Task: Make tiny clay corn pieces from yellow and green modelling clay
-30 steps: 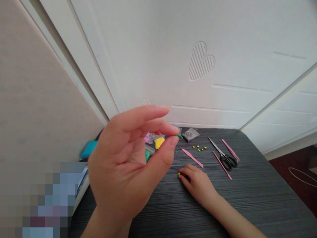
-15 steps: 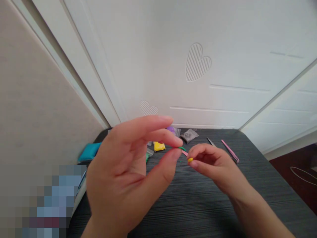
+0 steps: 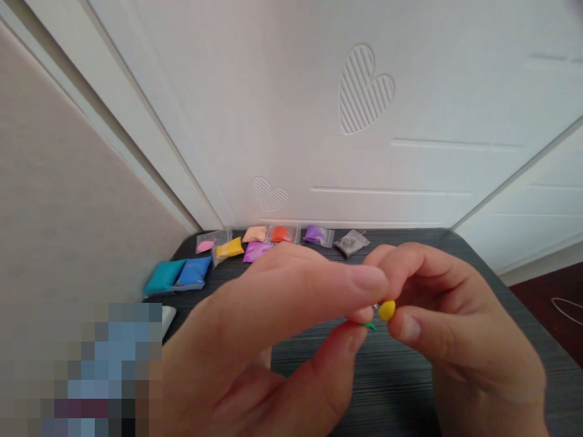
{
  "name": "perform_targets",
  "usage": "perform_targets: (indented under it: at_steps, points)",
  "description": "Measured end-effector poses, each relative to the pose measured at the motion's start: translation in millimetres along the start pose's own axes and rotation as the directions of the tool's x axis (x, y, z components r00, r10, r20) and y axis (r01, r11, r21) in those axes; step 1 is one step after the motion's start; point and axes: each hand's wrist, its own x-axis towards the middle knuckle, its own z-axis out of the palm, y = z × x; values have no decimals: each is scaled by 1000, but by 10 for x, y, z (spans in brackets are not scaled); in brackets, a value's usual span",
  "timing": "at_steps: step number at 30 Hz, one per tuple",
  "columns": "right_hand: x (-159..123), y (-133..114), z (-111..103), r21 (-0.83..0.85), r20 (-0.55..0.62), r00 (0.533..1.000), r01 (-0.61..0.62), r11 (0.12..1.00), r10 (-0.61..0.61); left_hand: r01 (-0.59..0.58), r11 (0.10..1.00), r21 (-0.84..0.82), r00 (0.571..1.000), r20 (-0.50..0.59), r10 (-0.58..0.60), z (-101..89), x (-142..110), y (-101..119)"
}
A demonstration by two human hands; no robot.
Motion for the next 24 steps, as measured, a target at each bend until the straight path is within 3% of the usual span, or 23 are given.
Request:
perform_targets:
  at_steps: [5,14,24]
  points:
    - [-31,-15,-13,142,49,998,-53,988,46,10,994,-107,998,69,-3,23,106,40]
    - [-10,-66,-6,174,8,997,-71,982,71,-20,981,-192,992,116,43,21,31,9]
    - [-27,-83,-19,138,4,997,-79,987,79,-30,985,-172,988,147,55,44,57,-5]
